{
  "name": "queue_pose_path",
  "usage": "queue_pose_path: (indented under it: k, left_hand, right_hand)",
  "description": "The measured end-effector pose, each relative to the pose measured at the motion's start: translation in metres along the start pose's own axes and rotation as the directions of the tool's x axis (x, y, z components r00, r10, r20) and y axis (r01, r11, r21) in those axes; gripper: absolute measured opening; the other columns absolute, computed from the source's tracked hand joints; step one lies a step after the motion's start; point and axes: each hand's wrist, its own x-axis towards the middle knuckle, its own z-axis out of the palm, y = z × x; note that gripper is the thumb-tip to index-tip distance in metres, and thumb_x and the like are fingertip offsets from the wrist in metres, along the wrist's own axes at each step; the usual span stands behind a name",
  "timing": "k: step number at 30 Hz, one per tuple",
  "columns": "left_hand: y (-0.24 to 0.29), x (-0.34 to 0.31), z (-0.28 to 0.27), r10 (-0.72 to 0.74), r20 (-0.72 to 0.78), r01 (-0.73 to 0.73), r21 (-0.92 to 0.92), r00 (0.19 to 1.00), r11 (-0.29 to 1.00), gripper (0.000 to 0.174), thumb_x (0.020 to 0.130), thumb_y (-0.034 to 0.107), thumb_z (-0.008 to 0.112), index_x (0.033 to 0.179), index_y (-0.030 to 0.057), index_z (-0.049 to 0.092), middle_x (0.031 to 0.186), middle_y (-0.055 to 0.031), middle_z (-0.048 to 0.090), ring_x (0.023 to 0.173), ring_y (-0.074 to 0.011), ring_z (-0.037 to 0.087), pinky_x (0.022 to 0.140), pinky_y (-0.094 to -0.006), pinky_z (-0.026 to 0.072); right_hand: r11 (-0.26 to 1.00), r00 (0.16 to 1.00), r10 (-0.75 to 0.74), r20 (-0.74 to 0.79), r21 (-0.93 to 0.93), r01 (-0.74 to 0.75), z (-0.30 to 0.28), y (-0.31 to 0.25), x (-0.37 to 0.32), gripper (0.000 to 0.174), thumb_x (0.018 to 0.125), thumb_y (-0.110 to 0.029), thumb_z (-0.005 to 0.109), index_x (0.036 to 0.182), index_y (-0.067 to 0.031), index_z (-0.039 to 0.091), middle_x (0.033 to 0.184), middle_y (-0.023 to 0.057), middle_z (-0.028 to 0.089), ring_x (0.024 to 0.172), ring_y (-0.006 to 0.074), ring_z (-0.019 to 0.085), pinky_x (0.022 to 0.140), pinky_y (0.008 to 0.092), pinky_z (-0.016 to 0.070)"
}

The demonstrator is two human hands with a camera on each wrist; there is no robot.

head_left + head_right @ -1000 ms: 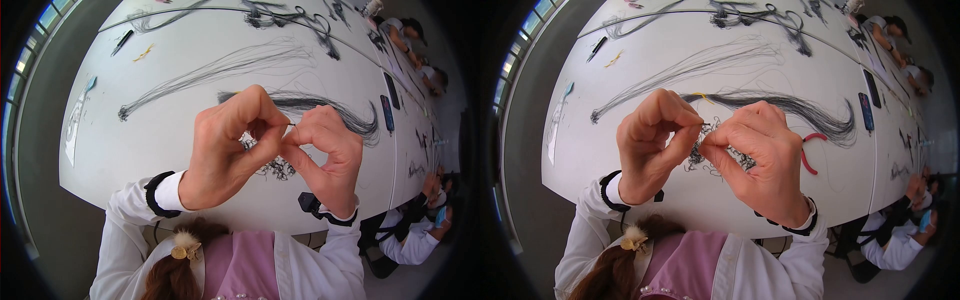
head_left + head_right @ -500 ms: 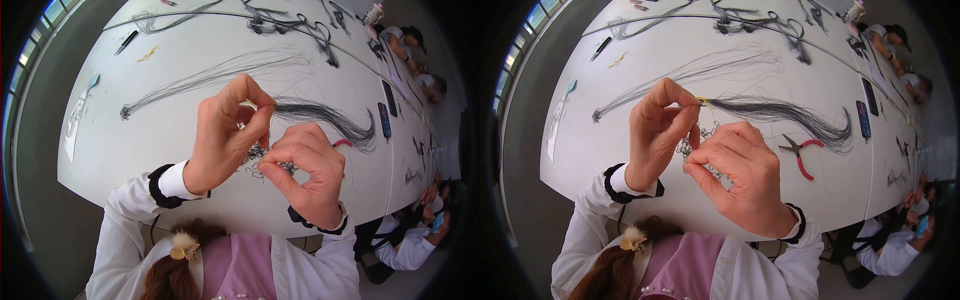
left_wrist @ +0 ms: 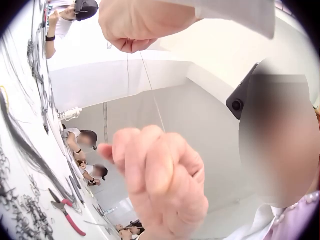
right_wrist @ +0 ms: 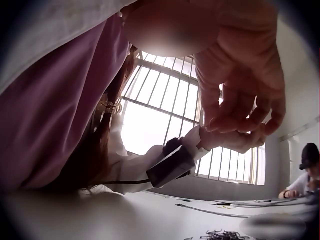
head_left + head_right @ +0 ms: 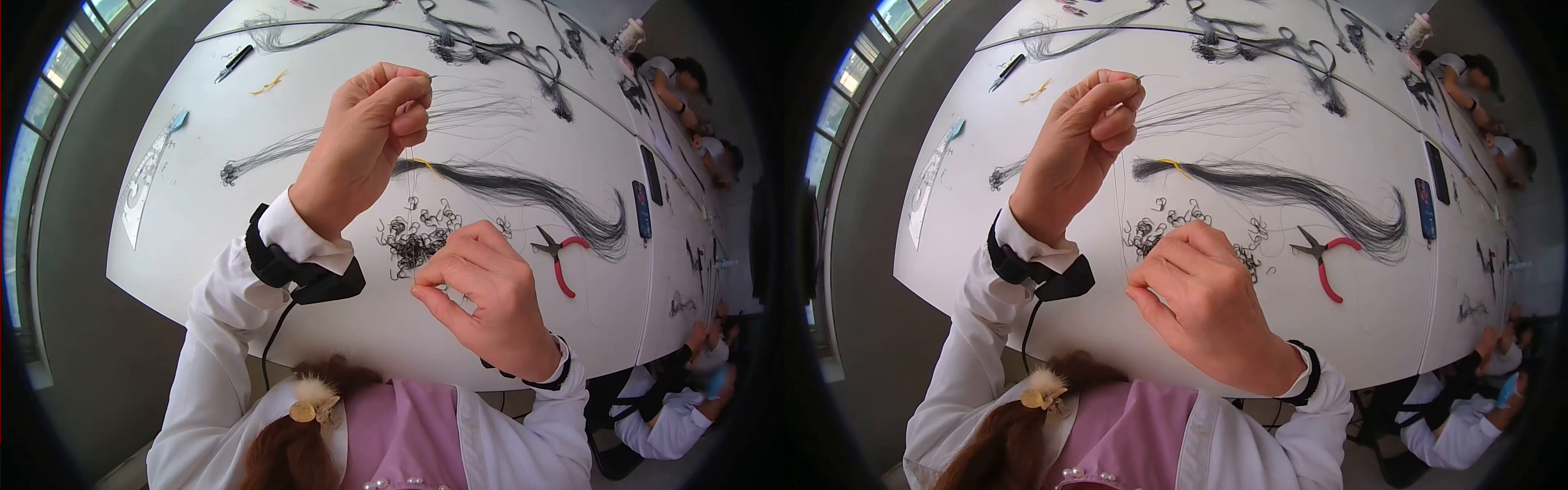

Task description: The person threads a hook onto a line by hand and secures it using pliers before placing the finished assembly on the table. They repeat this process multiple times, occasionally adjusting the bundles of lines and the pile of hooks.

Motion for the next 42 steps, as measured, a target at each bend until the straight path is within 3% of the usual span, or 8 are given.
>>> queue_pose_path:
  k: [6, 16, 20, 21, 24, 32, 34, 42]
  left_hand:
    - [0.013, 0.041, -0.021, -0.008, 0.014, 0.008, -0.056, 1.0, 0.998, 0.01, 0.09, 0.007, 0.051, 0.087, -0.0025, 0.05, 0.076, -0.0022, 0.047, 0.05, -0.0011, 0.032, 0.047, -0.0163, 0.0307]
    - [0.011, 0.032, -0.009, 0.15, 0.106, -0.171, 0.228, 0.983, 0.959, 0.007, 0.089, 0.006, 0.052, 0.083, 0.002, 0.052, 0.072, 0.0001, 0.048, 0.049, -0.0008, 0.029, 0.045, -0.0164, 0.026]
    - [0.005, -0.009, 0.026, 0.201, 0.232, -0.289, 0.453, 0.952, 0.843, 0.005, 0.084, 0.0, 0.054, 0.081, 0.0028, 0.05, 0.074, -0.0003, 0.052, 0.051, -0.0001, 0.033, 0.043, -0.0162, 0.0242]
    - [0.004, -0.017, 0.031, 0.213, 0.242, -0.308, 0.485, 0.947, 0.818, 0.006, 0.082, -0.003, 0.054, 0.081, 0.0014, 0.05, 0.075, -0.0013, 0.053, 0.051, -0.0002, 0.035, 0.043, -0.016, 0.0257]
    - [0.001, -0.03, 0.038, 0.246, 0.298, -0.374, 0.534, 0.923, 0.758, 0.01, 0.079, -0.011, 0.053, 0.081, -0.0013, 0.048, 0.078, -0.0042, 0.054, 0.053, -0.001, 0.039, 0.044, -0.0154, 0.0298]
    - [-0.009, -0.035, 0.04, 0.192, 0.388, -0.405, 0.601, 0.902, 0.69, 0.011, 0.078, -0.013, 0.052, 0.082, -0.003, 0.049, 0.081, -0.0072, 0.054, 0.061, -0.0032, 0.045, 0.049, -0.0164, 0.0385]
    - [-0.012, -0.032, 0.038, 0.209, 0.398, -0.421, 0.577, 0.893, 0.7, 0.008, 0.079, -0.006, 0.056, 0.081, -0.0012, 0.05, 0.068, -0.0019, 0.058, 0.057, -0.003, 0.057, 0.05, -0.0176, 0.0433]
    - [-0.012, -0.034, 0.039, 0.061, 0.398, -0.301, 0.577, 0.916, 0.759, 0.005, 0.081, -0.005, 0.053, 0.083, -0.0015, 0.05, 0.067, -0.0011, 0.057, 0.055, -0.0018, 0.054, 0.047, -0.0174, 0.04]
  right_hand:
    - [0.955, 0.986, 0.063, 0.155, 0.277, -0.104, -0.015, -0.004, 0.003, 0.014, 0.061, 0.003, 0.07, 0.068, -0.0045, 0.061, 0.068, 0.0016, 0.058, 0.072, 0.0179, 0.052, 0.061, 0.0272, 0.0418]
    - [0.975, 0.926, -0.211, 0.314, 0.142, 0.174, -0.023, -0.01, -0.008, 0.011, 0.066, -0.002, 0.068, 0.071, -0.007, 0.059, 0.072, 0.0018, 0.054, 0.074, 0.0179, 0.053, 0.07, 0.0315, 0.0417]
    - [0.996, 0.995, -0.022, -0.1, 0.087, 0.031, -0.052, -0.001, -0.001, 0.017, 0.065, -0.004, 0.071, 0.079, -0.0046, 0.061, 0.078, 0.0029, 0.057, 0.073, 0.0164, 0.054, 0.069, 0.0284, 0.0424]
    - [0.991, 0.959, 0.059, -0.279, 0.133, -0.022, -0.057, 0.001, 0.0, 0.019, 0.065, -0.005, 0.072, 0.081, -0.0039, 0.062, 0.08, 0.0036, 0.059, 0.073, 0.0153, 0.054, 0.069, 0.0272, 0.0426]
    - [0.971, 0.877, 0.212, -0.431, 0.192, -0.141, -0.06, 0.007, 0.003, 0.029, 0.064, -0.01, 0.073, 0.088, 0.0003, 0.06, 0.086, 0.0064, 0.054, 0.083, 0.0146, 0.049, 0.076, 0.0271, 0.0374]
    - [0.961, 0.911, 0.21, -0.355, 0.246, -0.125, -0.053, 0.021, 0.006, 0.024, 0.065, -0.004, 0.069, 0.087, 0.0018, 0.061, 0.085, 0.0065, 0.056, 0.081, 0.014, 0.051, 0.077, 0.0265, 0.0396]
    - [0.964, 0.916, 0.189, -0.353, 0.245, -0.105, -0.051, 0.024, 0.005, 0.015, 0.066, 0.005, 0.064, 0.08, 0.0015, 0.06, 0.079, 0.0059, 0.058, 0.078, 0.0135, 0.052, 0.075, 0.0255, 0.04]
    - [0.974, 0.894, 0.184, -0.408, 0.195, -0.111, -0.048, 0.029, 0.005, 0.011, 0.066, 0.007, 0.062, 0.072, -0.0021, 0.06, 0.073, 0.0028, 0.059, 0.072, 0.0127, 0.052, 0.069, 0.0249, 0.04]
